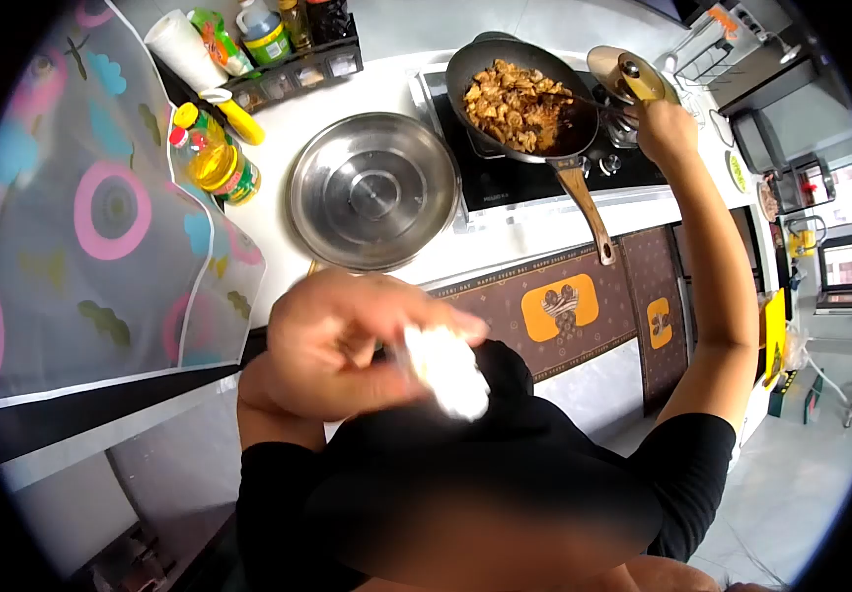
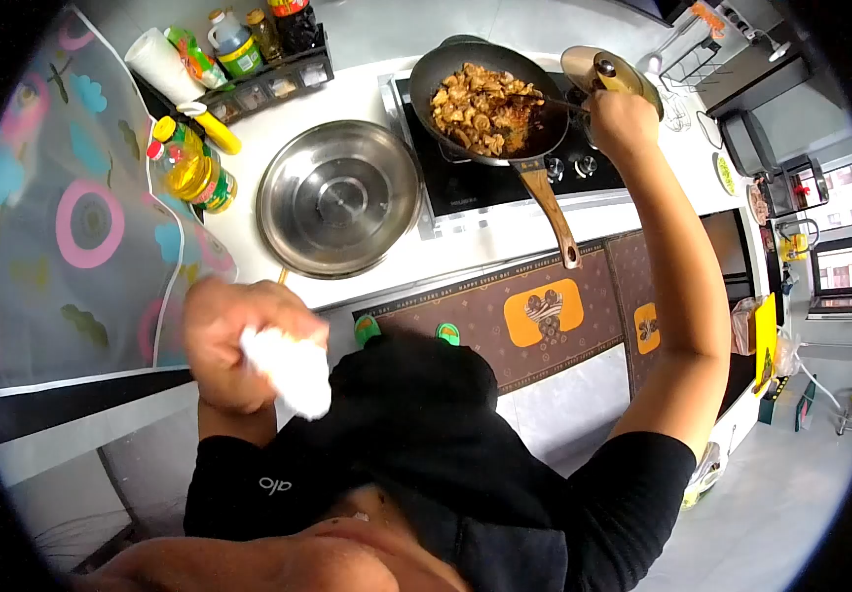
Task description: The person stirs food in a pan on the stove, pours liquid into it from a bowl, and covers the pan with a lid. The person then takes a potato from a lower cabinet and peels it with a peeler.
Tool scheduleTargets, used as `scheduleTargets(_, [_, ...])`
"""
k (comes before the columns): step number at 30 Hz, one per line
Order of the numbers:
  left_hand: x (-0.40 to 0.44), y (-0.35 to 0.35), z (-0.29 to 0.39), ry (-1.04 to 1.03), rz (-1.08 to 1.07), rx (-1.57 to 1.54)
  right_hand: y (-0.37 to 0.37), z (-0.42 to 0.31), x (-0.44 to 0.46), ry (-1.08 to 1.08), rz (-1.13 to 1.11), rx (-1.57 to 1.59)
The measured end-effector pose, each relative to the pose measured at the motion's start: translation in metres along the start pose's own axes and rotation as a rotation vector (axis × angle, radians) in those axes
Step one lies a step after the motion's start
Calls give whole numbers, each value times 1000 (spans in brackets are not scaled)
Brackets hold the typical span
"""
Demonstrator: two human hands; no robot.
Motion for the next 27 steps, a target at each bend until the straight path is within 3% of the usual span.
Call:
scheduleTargets(2, [19,-2,8,-185,-391,-148,-14,-11,10,-20,30,-14])
scheduleTargets(5, [23,-11,8,-182,-515,-369,-45,-21,31,-49,-34,-69])
scheduleTargets(6, [24,-13,7,-183,-560,-437,-67,-13,37,52,2,-36])
scheduleTargets(10, [24,-24,-2,-217,-449,-461,-85,15,28,27,-115,17])
scheduleTargets(11, [26,-27,-3,-208,-433,-498,-88,28,27,26,-108,-20])
scheduleTargets(12, [27,-29,-5,-202,-414,-535,-93,41,23,-18,4,145])
scheduleTargets(13, [29,-30,-7,-205,-436,-568,-68,32,17,37,-108,70])
scheduleTargets(14, [27,-35,-11,-185,-432,-633,-57,29,10,104,-36,58])
scheduleTargets(15, [27,-34,-13,-167,-468,-678,-35,15,7,0,-137,55])
scheduleTargets(20, [28,-13,-18,-197,-518,-728,33,-4,6,-10,-196,8])
scheduleTargets(23, [26,18,-27,-34,-481,-566,72,-3,18,30,-275,-142])
scheduleTargets(24, [15,36,-35,29,-414,-328,82,1,20,91,-253,-182])
scheduleTargets(27, [-14,66,-68,151,-116,-287,89,-14,22,105,-427,-234])
Point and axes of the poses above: each hand's wrist, its own x-axis towards the middle knuckle, its own y-axis out of the back of the hand, z = x × y, the point moved 1 cm from there along x, towards the middle knuckle, and after that the axes turned 8 degrees about x, right-handed, at the moved point
